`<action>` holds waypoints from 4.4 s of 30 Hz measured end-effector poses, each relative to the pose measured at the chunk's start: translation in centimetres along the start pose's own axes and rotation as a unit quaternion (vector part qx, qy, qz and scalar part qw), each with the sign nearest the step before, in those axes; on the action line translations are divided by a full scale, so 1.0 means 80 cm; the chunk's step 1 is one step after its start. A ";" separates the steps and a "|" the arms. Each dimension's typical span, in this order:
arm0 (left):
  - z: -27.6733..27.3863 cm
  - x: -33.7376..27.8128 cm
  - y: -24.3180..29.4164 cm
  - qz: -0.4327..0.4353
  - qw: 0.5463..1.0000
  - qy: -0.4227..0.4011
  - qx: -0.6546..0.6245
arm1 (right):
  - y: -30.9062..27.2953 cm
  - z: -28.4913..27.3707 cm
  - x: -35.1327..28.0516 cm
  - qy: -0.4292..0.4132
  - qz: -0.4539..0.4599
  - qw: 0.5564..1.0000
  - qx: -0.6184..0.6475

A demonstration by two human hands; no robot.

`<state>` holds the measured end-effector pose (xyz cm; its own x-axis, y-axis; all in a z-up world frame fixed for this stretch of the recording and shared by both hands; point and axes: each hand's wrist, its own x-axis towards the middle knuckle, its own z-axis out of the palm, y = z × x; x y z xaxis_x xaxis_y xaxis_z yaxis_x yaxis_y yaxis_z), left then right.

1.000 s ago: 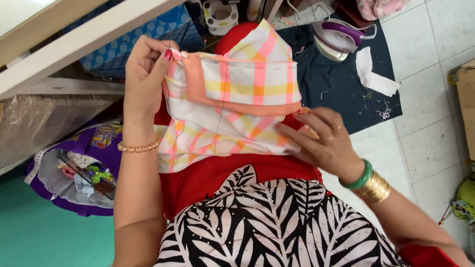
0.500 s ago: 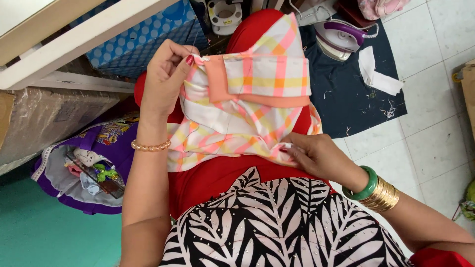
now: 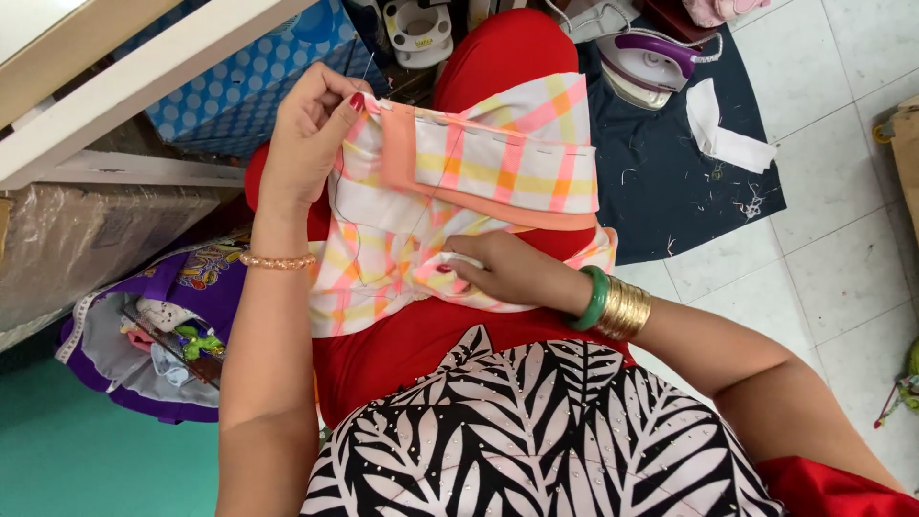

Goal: Hand-sewing and pinning a piece of checkered fabric, likely part of a garment.

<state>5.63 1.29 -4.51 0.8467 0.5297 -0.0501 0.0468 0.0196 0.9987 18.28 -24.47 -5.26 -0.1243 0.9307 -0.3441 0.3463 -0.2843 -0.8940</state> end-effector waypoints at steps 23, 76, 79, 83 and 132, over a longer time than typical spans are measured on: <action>0.010 -0.001 0.020 0.062 0.997 -0.017 0.030 | 0.066 -0.093 -0.068 0.543 -0.091 0.834 -0.021; -0.033 0.019 0.075 0.144 0.989 -0.022 0.031 | -0.057 -0.193 -0.032 0.285 -0.172 0.941 -0.061; -0.035 0.019 0.077 0.154 0.987 -0.024 0.030 | -0.066 -0.210 -0.035 0.267 -0.143 0.949 -0.088; -0.045 0.016 0.086 0.167 0.984 -0.012 0.057 | -0.100 -0.234 -0.010 0.217 -0.080 0.970 -0.075; -0.037 -0.046 0.128 0.112 0.958 -0.008 0.264 | -0.023 -0.179 -0.037 0.346 -0.227 0.904 -0.111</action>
<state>1.43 2.02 5.92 0.8743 0.4577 0.1614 0.1203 -0.5267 0.8415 31.33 -23.39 1.52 0.2848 0.8827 0.3737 0.5936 0.1437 -0.7919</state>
